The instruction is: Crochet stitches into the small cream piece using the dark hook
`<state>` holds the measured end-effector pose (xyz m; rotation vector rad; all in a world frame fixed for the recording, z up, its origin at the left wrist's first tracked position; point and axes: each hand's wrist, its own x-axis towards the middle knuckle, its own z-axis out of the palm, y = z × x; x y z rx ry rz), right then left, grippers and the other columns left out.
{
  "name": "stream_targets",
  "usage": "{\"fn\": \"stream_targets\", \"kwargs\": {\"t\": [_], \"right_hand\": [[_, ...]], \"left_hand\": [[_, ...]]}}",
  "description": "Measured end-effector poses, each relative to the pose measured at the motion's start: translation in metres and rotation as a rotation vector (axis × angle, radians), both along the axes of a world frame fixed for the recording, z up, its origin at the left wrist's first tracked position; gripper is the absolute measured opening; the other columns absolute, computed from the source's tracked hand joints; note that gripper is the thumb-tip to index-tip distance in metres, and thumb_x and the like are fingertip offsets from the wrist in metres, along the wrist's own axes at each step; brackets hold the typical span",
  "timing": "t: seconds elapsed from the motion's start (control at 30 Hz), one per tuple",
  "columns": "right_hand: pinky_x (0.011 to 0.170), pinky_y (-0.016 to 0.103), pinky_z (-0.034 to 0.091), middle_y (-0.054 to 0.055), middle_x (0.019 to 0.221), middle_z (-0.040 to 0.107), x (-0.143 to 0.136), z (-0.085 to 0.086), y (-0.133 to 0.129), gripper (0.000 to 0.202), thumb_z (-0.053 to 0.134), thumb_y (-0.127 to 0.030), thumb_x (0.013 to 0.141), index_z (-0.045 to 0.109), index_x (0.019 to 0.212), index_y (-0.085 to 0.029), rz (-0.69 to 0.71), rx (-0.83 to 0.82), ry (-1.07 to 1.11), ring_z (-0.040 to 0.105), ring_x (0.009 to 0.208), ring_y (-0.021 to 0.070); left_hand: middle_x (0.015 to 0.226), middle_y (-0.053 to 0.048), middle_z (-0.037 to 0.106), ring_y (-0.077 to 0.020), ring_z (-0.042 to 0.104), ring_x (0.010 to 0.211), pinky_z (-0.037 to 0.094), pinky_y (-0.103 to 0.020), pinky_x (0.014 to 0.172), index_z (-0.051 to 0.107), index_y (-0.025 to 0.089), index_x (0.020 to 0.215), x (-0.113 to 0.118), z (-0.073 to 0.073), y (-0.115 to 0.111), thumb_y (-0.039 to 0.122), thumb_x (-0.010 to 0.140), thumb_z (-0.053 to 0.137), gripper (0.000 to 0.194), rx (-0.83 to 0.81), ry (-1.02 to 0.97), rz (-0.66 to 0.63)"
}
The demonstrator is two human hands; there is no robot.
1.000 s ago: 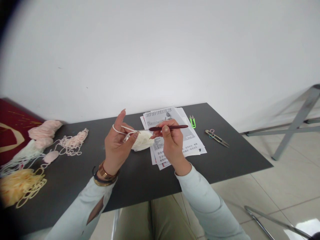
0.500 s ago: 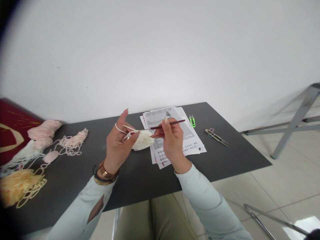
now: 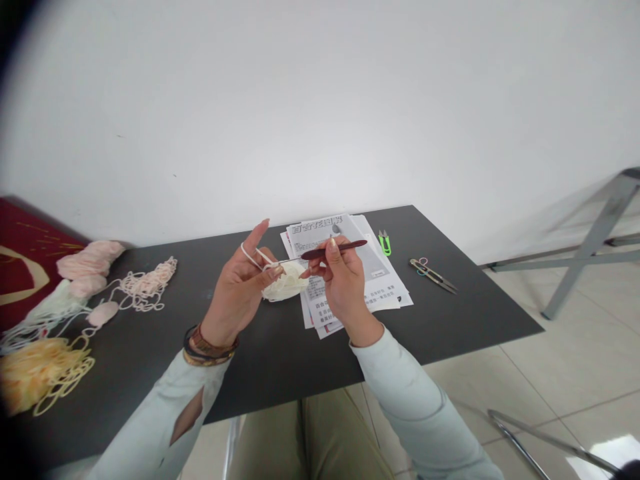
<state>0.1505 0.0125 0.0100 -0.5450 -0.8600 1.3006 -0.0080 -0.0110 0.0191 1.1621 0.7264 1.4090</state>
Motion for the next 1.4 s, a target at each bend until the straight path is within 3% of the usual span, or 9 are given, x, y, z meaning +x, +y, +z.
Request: {"fn": "stream_targets", "kwargs": {"t": [0.2,0.37,0.6,0.73,0.97,1.4], "right_hand": [[0.048,0.022,0.059,-0.006,0.059,0.061,0.000,0.001,0.001,0.028,0.071,-0.046,0.082,0.058,0.080,-0.021,0.002,-0.014,-0.010,0.058,0.052,0.0090],[0.049,0.021,0.060,-0.006,0.058,0.064,-0.001,-0.002,0.001,0.029,0.072,-0.047,0.081,0.058,0.081,-0.020,0.012,-0.042,-0.031,0.061,0.050,0.0089],[0.052,0.019,0.061,-0.002,0.059,0.072,-0.004,-0.004,0.000,0.031,0.078,-0.045,0.076,0.062,0.080,-0.018,0.061,-0.116,-0.003,0.067,0.050,0.0099],[0.052,0.018,0.060,0.000,0.061,0.074,-0.006,-0.001,-0.001,0.032,0.080,-0.043,0.074,0.062,0.079,-0.018,0.087,-0.144,0.022,0.068,0.050,0.0100],[0.052,0.017,0.060,0.000,0.062,0.075,-0.008,-0.001,-0.003,0.031,0.081,-0.042,0.072,0.062,0.077,-0.018,0.103,-0.151,0.025,0.069,0.050,0.0105],[0.050,0.017,0.058,0.001,0.062,0.075,-0.007,-0.001,-0.002,0.031,0.081,-0.043,0.071,0.063,0.077,-0.018,0.100,-0.190,-0.027,0.069,0.050,0.0109]], "left_hand": [[0.090,0.001,0.060,-0.0088,0.055,0.074,0.048,-0.021,0.068,0.060,0.030,0.132,-0.002,0.000,0.001,0.023,0.077,0.077,0.058,0.074,0.168,0.079],[0.077,0.002,0.058,-0.0103,0.053,0.069,0.046,-0.022,0.065,0.066,0.023,0.124,-0.002,0.002,0.001,0.024,0.077,0.076,0.048,0.072,0.249,0.212],[0.070,0.005,0.058,-0.0084,0.055,0.064,0.049,-0.020,0.065,0.060,0.028,0.132,0.000,-0.004,0.002,0.020,0.074,0.079,0.062,-0.015,0.055,0.087],[0.070,0.006,0.059,-0.0076,0.057,0.065,0.050,-0.020,0.067,0.059,0.029,0.132,0.005,-0.005,0.002,0.017,0.071,0.080,0.066,-0.059,-0.055,0.083],[0.073,0.006,0.063,-0.0055,0.060,0.066,0.051,-0.018,0.069,0.066,0.030,0.125,0.009,-0.002,0.001,0.014,0.071,0.080,0.058,-0.106,-0.162,0.046],[0.067,0.008,0.058,-0.0072,0.057,0.062,0.048,-0.022,0.065,0.064,0.027,0.127,0.007,-0.005,0.004,0.013,0.066,0.081,0.065,-0.170,-0.157,0.130]]}}
